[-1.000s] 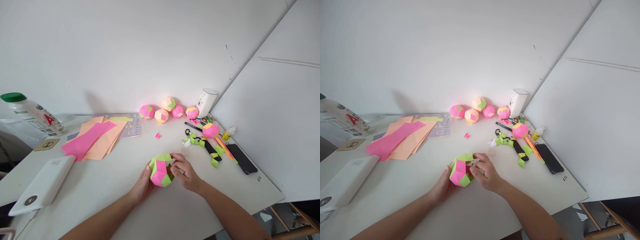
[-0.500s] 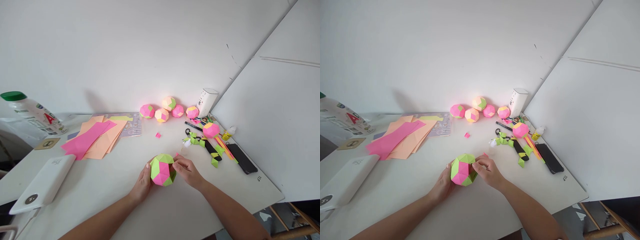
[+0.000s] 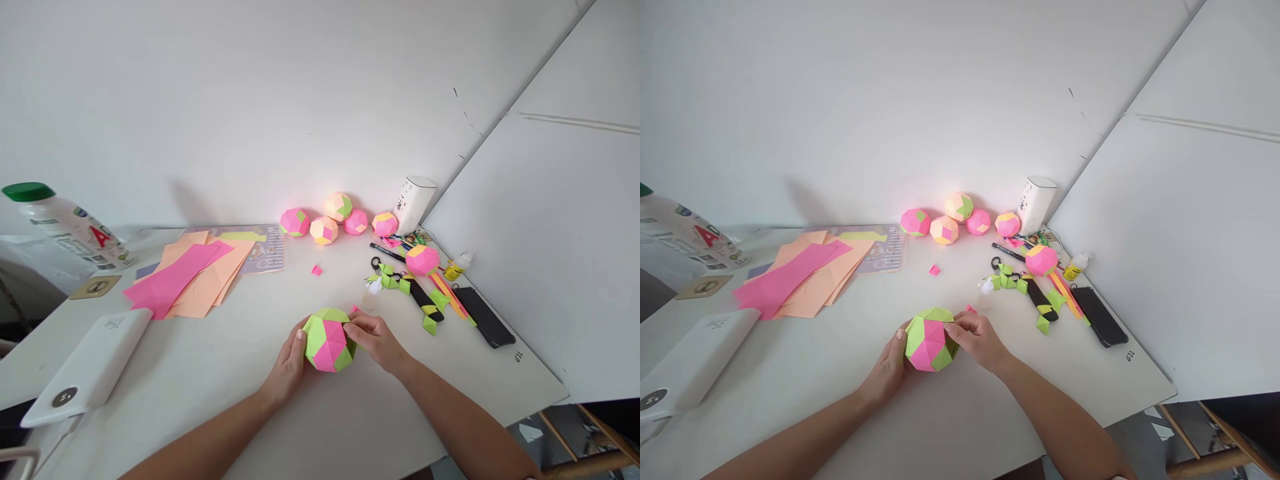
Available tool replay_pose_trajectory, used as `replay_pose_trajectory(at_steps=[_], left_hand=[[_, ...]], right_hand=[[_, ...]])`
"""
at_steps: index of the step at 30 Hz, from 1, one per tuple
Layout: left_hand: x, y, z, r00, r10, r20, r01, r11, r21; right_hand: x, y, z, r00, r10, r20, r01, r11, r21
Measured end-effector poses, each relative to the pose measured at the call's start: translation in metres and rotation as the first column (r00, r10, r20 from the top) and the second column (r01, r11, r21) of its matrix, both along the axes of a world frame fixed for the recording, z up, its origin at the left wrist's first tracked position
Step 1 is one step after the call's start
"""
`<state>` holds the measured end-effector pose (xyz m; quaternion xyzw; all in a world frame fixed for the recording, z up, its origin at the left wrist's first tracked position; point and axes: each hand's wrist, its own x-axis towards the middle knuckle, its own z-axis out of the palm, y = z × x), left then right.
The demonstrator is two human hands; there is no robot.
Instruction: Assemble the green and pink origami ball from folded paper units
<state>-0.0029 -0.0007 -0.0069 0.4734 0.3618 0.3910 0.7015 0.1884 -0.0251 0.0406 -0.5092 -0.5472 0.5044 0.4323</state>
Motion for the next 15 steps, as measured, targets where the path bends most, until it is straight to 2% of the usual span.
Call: replay_pose_trajectory(at_steps=[7,14,15], left_hand=[[0.001,0.001,0.004,1.0,-0.014,-0.027,0.013,1.0,-0.01],[0.001,0.001,0.022,0.963,-0.268,0.036,0.27,0.962,-0.049],[0.0,0.001,0.023,0.96,-0.273,0.062,0.276,0.96,-0.054]], right_hand=[[0.0,0.001,0.0,0.999,-0.003,-0.047,0.001,0.999,-0.036],[0.001,0.005,0.001,0.994,-0.024,-0.108,0.007,0.989,-0.151],[0.001,0.005,0.001,0.992,-0.016,-0.122,-0.005,0.985,-0.17]])
